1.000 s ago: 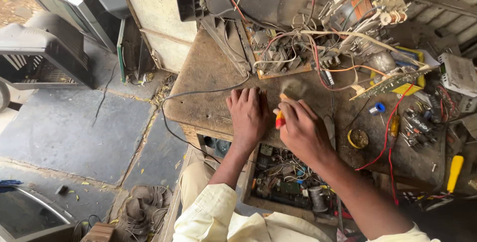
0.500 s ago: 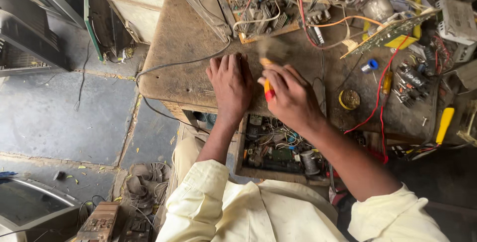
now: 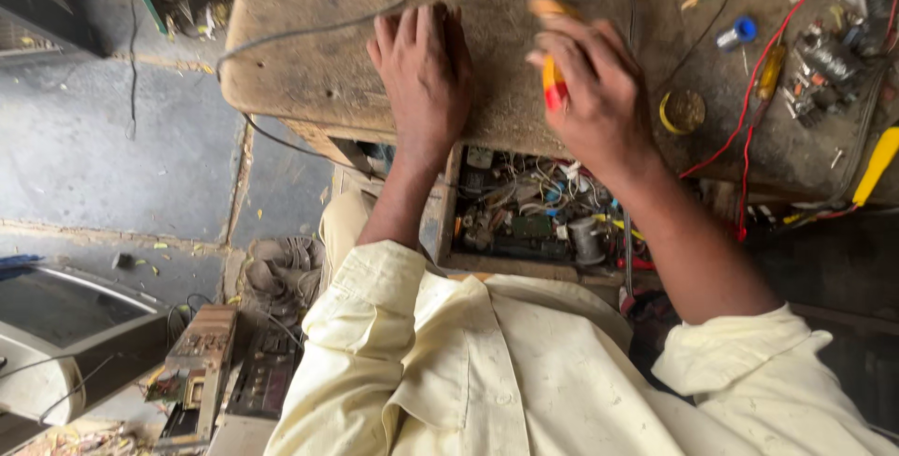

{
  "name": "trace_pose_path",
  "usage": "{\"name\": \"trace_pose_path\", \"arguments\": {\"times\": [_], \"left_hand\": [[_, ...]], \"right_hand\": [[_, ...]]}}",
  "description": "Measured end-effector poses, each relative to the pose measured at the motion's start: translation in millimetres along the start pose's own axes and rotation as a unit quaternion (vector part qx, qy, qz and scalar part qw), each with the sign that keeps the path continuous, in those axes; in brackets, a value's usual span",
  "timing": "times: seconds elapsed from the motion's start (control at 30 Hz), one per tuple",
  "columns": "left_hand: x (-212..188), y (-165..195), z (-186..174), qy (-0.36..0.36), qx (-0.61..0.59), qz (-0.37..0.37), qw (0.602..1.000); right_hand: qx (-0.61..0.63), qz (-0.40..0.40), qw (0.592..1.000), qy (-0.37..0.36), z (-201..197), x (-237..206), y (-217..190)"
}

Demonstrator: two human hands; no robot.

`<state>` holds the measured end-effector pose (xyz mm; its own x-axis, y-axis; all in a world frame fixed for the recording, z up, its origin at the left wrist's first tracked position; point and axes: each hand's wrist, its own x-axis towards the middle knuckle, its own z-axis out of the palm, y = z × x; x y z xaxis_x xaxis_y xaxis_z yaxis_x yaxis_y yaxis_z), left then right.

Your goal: The person uses a soldering iron to work on a small green circuit board, then sets it down and uses a brush to sweep dust and debris off the workbench surface. The person handles the circuit board, soldering iron, and brush.

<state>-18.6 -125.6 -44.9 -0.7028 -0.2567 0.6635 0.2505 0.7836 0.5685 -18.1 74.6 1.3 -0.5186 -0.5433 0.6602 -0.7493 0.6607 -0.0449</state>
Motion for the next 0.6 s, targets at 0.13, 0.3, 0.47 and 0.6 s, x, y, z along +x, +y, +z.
{"name": "trace_pose_path", "arguments": {"times": [0.13, 0.3, 0.47, 0.6], "left_hand": [[-3.8, -3.1, 4.2, 0.011, -0.004, 0.017, 1.0], [-5.0, -3.6, 7.0, -0.009, 0.01, 0.002, 1.0], [-2.6, -2.4, 7.5, 0.004, 0.011, 0.011, 1.0], [-1.0, -2.9, 7.8, -0.001, 0.021, 0.009, 1.0]], "right_hand": [[0.05, -0.044, 0.998, -0.023, 5.7, -2.6, 1.1], [0.072, -0.03, 0.997, 0.018, 5.6, -6.9, 0.8], [0.022, 0.026, 0.999, 0.003, 5.9, -6.3, 2.6], [0.088, -0.051, 0.995, -0.005, 6.1, -3.4, 5.2]]}}
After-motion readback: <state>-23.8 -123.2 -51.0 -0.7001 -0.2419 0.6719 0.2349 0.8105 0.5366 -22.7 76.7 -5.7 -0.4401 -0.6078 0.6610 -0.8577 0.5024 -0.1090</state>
